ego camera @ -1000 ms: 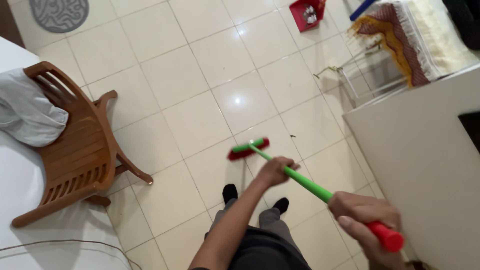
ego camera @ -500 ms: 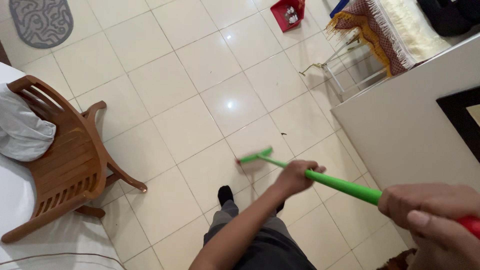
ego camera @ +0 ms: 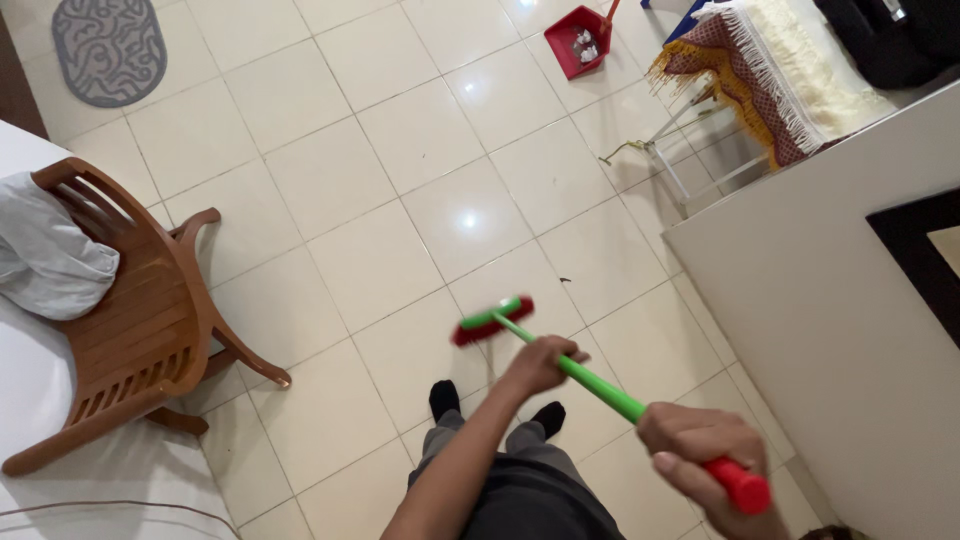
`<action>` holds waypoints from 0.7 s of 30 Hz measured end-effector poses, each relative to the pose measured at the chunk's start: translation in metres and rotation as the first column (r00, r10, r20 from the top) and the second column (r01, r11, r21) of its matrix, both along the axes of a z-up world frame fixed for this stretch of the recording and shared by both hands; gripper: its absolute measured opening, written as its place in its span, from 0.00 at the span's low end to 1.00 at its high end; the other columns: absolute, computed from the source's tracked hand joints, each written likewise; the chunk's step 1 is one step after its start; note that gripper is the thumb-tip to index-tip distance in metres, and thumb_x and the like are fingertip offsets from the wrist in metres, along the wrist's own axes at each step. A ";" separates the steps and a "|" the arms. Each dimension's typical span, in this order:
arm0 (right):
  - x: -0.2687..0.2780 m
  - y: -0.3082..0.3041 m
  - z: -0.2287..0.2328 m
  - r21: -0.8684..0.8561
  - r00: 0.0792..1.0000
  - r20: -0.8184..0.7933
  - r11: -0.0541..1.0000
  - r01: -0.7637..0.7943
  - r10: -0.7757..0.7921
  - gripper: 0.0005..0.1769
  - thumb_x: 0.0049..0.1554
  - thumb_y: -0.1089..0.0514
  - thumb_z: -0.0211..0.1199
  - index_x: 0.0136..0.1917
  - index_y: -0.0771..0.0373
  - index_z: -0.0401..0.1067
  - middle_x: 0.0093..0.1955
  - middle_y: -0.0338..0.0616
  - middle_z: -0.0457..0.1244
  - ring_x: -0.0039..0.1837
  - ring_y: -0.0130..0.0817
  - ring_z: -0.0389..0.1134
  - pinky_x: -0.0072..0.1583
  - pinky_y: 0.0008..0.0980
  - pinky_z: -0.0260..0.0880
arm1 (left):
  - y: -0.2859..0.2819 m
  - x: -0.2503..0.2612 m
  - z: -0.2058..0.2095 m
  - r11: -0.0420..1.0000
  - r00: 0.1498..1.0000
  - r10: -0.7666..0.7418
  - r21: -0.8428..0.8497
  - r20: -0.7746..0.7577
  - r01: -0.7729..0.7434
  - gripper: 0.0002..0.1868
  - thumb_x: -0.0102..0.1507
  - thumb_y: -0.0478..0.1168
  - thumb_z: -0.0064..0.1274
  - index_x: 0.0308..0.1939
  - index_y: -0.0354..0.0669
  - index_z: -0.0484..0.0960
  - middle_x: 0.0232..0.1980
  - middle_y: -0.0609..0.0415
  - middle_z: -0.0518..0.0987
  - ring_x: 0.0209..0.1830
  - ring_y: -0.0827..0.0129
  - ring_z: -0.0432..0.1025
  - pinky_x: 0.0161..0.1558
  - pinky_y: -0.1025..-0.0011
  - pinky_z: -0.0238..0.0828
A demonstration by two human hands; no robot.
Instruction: The person sweeps the tiled floor using a broom, pushing debris toward a red dustpan and then sweeping it into the pan.
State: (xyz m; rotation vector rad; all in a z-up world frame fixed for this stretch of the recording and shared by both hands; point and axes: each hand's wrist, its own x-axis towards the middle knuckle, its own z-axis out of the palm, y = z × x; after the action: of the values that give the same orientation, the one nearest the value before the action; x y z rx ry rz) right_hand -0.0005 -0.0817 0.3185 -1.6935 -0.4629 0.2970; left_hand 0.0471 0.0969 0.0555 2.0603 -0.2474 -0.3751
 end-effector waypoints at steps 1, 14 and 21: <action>-0.002 0.002 -0.004 0.004 1.000 0.017 1.000 -0.008 0.008 0.16 0.45 0.71 0.60 0.22 0.66 0.59 0.23 0.44 0.59 0.29 0.35 0.63 0.39 0.37 0.71 | 0.006 0.006 -0.002 0.999 0.999 0.039 0.019 0.025 -0.040 0.21 0.67 0.48 0.56 0.25 0.37 0.78 0.31 0.44 0.79 0.35 0.49 0.75 0.40 0.55 0.72; 0.024 -0.103 0.037 0.099 0.995 0.010 0.991 0.094 -0.095 0.15 0.47 0.69 0.56 0.25 0.66 0.53 0.23 0.43 0.52 0.30 0.36 0.54 0.43 0.41 0.67 | -0.081 0.046 0.031 0.984 0.954 0.161 -0.119 0.254 -0.135 0.21 0.67 0.47 0.56 0.23 0.38 0.76 0.24 0.45 0.76 0.28 0.49 0.72 0.36 0.55 0.69; 0.059 -0.165 0.080 -0.163 0.998 -0.025 0.986 0.044 -0.049 0.10 0.44 0.64 0.62 0.27 0.72 0.66 0.27 0.45 0.57 0.30 0.36 0.57 0.37 0.36 0.66 | -0.182 0.028 0.039 0.964 0.965 -0.169 -0.170 0.201 0.204 0.08 0.66 0.44 0.58 0.34 0.46 0.83 0.32 0.46 0.81 0.34 0.49 0.76 0.36 0.55 0.72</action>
State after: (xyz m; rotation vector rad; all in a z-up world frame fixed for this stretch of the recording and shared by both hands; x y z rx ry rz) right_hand 0.0587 -0.2465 0.3988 -1.8531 -0.3853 0.3324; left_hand 0.0748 -0.0850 0.0947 1.8890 -0.5728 -0.2633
